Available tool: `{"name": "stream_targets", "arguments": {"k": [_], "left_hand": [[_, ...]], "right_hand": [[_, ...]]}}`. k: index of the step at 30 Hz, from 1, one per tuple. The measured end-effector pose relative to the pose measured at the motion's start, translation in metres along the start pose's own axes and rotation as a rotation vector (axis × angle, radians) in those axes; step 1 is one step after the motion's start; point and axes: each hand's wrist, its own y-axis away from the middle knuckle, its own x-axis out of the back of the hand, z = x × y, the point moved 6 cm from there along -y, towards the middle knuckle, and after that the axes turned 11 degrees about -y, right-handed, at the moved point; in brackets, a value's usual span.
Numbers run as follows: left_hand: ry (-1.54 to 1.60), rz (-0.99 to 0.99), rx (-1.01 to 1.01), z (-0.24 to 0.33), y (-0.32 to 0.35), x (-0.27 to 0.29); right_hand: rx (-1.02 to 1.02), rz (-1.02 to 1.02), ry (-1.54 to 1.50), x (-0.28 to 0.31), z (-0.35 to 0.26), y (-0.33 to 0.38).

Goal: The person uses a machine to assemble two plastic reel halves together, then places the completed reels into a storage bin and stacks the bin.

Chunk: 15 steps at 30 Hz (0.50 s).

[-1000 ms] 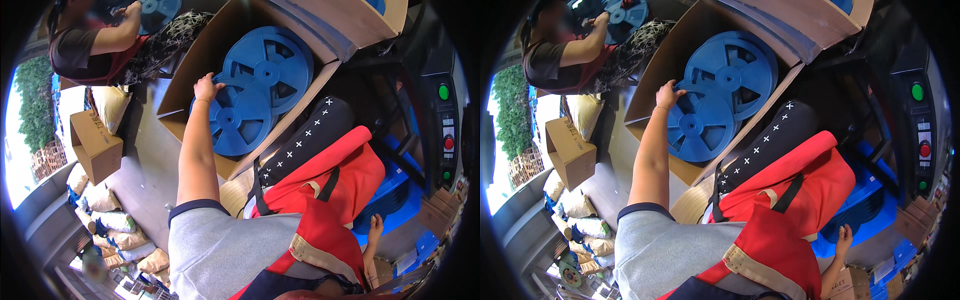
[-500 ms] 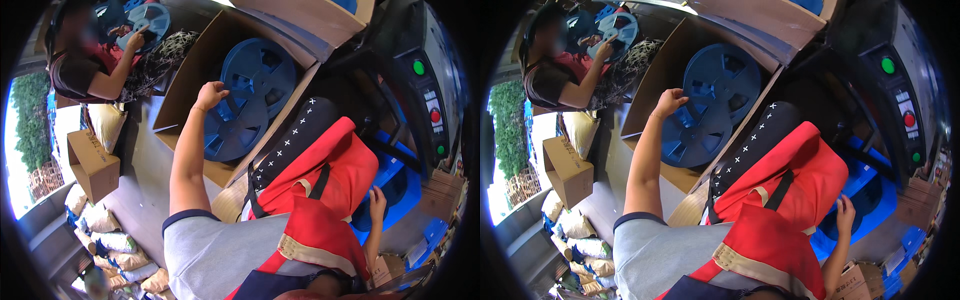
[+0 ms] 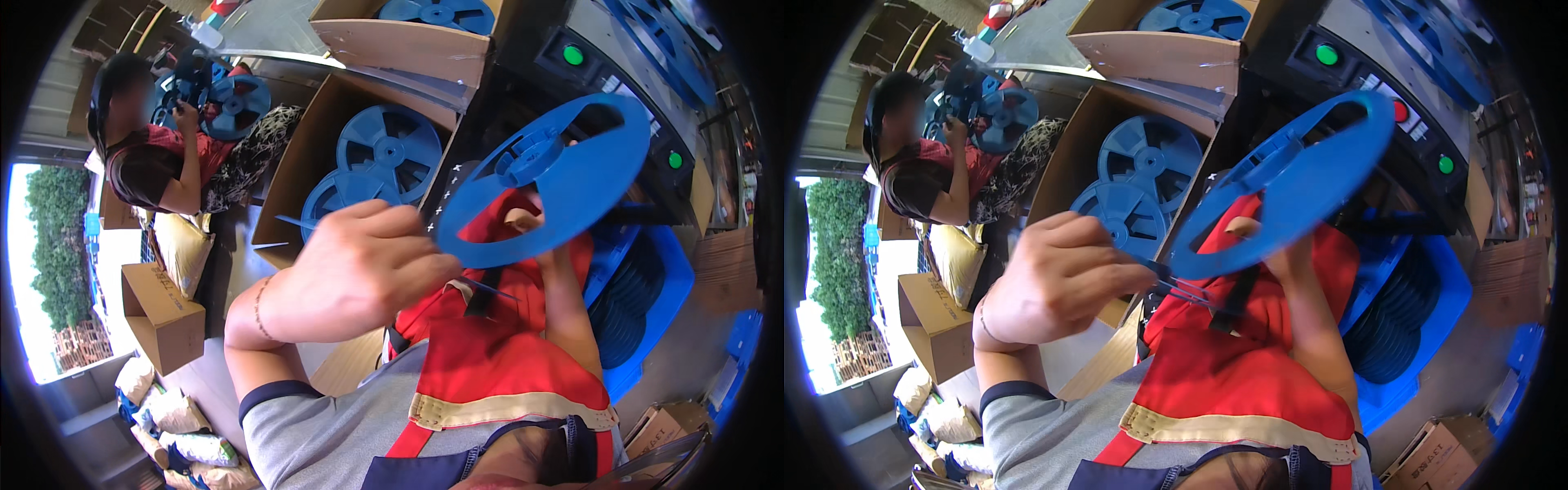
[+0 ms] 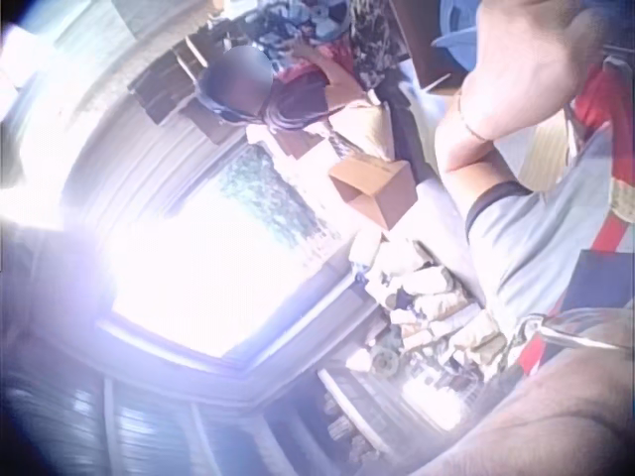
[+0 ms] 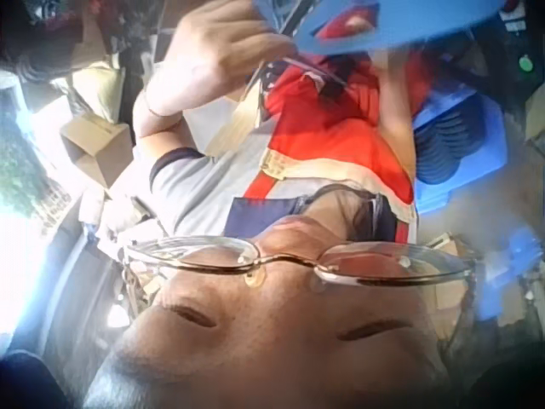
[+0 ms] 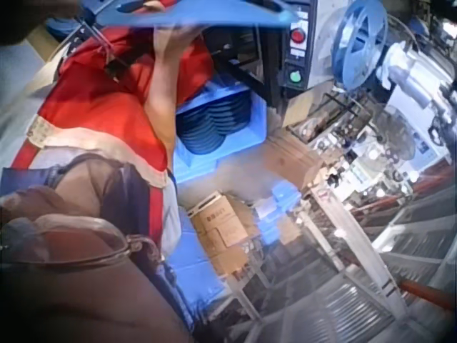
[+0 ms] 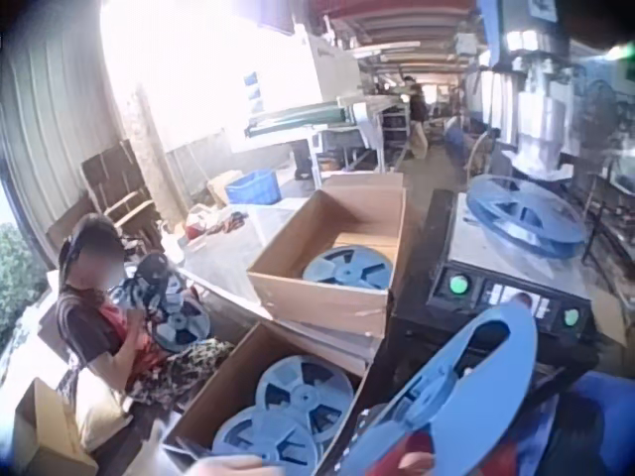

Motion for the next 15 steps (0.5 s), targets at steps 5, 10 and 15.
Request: {"name": "stream_targets", "arguments": {"k": [5,10,15], "left_hand": [[0.079,0.137,-0.277,0.019,-0.080,-0.084],[0.107,0.500,-0.373,0.029,-0.131,-0.143],[0.332,0.764,-0.004,-0.022,-0.112,-0.194]], "right_hand": [[-0.273,0.130,-0.643,0.007,0.019,0.022],[-0.396,0.157,-0.584,0.027,0.041,0.050],[-0.520,-0.070,-0.450,0.017,0.100,0.050]]}}
